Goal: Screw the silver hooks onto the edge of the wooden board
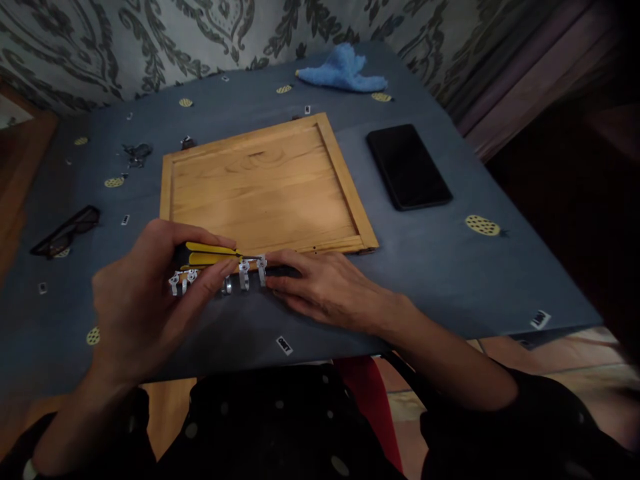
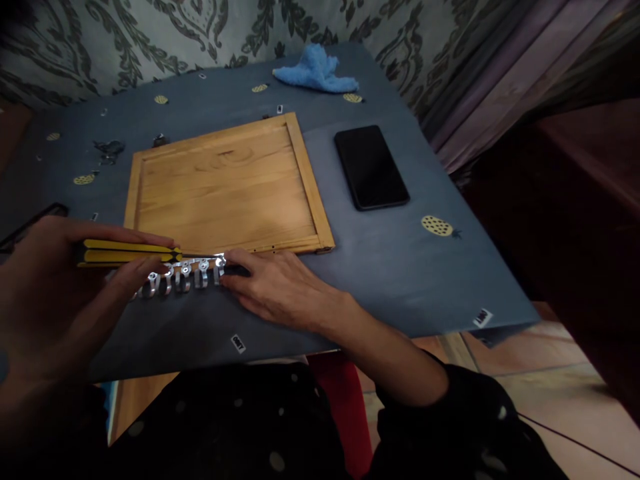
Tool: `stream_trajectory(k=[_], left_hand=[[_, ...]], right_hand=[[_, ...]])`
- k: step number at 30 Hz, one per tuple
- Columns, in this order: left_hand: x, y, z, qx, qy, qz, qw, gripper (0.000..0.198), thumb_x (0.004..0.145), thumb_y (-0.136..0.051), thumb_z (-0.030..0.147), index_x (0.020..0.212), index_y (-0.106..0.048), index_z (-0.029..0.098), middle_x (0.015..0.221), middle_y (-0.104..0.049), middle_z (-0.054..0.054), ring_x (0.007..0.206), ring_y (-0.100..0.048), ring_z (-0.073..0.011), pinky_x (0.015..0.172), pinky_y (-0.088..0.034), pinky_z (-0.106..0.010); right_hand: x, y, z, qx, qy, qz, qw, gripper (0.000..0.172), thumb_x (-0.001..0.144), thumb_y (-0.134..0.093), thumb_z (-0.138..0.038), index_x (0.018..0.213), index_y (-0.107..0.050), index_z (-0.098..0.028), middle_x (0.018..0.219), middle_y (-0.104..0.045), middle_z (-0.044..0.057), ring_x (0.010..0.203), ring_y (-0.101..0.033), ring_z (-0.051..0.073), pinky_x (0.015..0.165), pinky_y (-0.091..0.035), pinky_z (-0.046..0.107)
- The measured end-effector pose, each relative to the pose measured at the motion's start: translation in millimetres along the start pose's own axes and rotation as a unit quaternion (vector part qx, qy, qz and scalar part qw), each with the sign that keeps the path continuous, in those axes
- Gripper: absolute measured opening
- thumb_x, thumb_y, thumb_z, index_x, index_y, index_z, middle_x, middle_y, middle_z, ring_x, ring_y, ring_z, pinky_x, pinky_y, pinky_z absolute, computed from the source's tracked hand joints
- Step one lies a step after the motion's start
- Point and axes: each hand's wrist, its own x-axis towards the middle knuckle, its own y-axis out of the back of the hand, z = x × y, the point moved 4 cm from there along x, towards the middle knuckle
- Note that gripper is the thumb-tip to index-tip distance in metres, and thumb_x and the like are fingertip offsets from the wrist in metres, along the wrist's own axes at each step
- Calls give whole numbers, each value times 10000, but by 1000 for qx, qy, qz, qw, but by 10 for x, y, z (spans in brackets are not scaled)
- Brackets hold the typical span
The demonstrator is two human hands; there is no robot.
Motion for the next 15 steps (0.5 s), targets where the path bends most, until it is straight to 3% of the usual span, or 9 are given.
stream_trajectory(k=[15], left_hand=[[115,-14,-2,-90,16,-60,994,118,957,-666,294,1064,-631,325,1010,-763,86,875,-773,-146,715,-628,-241]], right_hand=[[0,12,-6,4,-8,-13,1000,275,982,-602,-185,1237,-704,-182,1420,-617,129,970,-719,219,747,-560,334]])
